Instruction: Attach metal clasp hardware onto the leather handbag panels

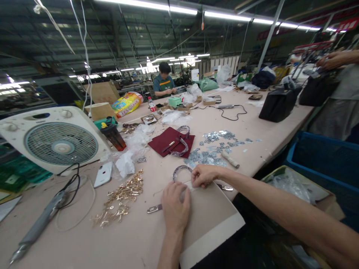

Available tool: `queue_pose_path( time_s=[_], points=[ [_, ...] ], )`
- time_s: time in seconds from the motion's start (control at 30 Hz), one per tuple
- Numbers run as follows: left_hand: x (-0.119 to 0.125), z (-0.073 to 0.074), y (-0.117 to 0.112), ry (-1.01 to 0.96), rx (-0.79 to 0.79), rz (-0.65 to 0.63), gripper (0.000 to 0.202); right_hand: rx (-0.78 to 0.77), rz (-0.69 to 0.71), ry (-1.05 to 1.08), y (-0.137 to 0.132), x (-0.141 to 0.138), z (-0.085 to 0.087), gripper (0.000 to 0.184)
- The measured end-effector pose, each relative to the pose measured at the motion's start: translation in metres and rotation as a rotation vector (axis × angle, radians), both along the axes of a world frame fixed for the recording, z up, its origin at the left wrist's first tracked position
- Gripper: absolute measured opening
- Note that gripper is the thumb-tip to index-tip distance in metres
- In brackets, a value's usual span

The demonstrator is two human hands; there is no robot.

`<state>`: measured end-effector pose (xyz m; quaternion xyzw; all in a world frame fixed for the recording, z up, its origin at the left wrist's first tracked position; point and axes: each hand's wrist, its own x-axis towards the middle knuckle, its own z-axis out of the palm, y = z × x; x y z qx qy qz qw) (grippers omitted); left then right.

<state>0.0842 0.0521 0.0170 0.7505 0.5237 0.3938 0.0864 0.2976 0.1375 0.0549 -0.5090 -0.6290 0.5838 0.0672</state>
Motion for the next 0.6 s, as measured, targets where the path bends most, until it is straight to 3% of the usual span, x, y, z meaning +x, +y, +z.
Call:
queue_pose_path(
  time_s=[0.2, 0.33, 0.47, 0.6],
  points=[
    [0.001, 0.006, 0.0, 0.036, -0.037, 0.026, 0.009, 0.0, 0.03, -0.042, 0.006, -0.004, 0.001, 0.021],
    [0.004, 0.003, -0.002, 0.114, 0.061, 0.031, 0.012, 0.039, 0.019, -0.079, 0.002, -0.006, 0.008, 0.016],
    [0.001, -0.015, 0.007, 0.248, 0.29, -0.094, 0.025, 0.12, 0.006, -0.105, -0.009, -0.004, 0.022, 0.014],
    [-0.019, -0.037, 0.04, 0.344, 0.494, -0.251, 0.027, 0.297, 0.03, -0.179, -0.018, -0.005, 0.029, 0.016]
  ],
)
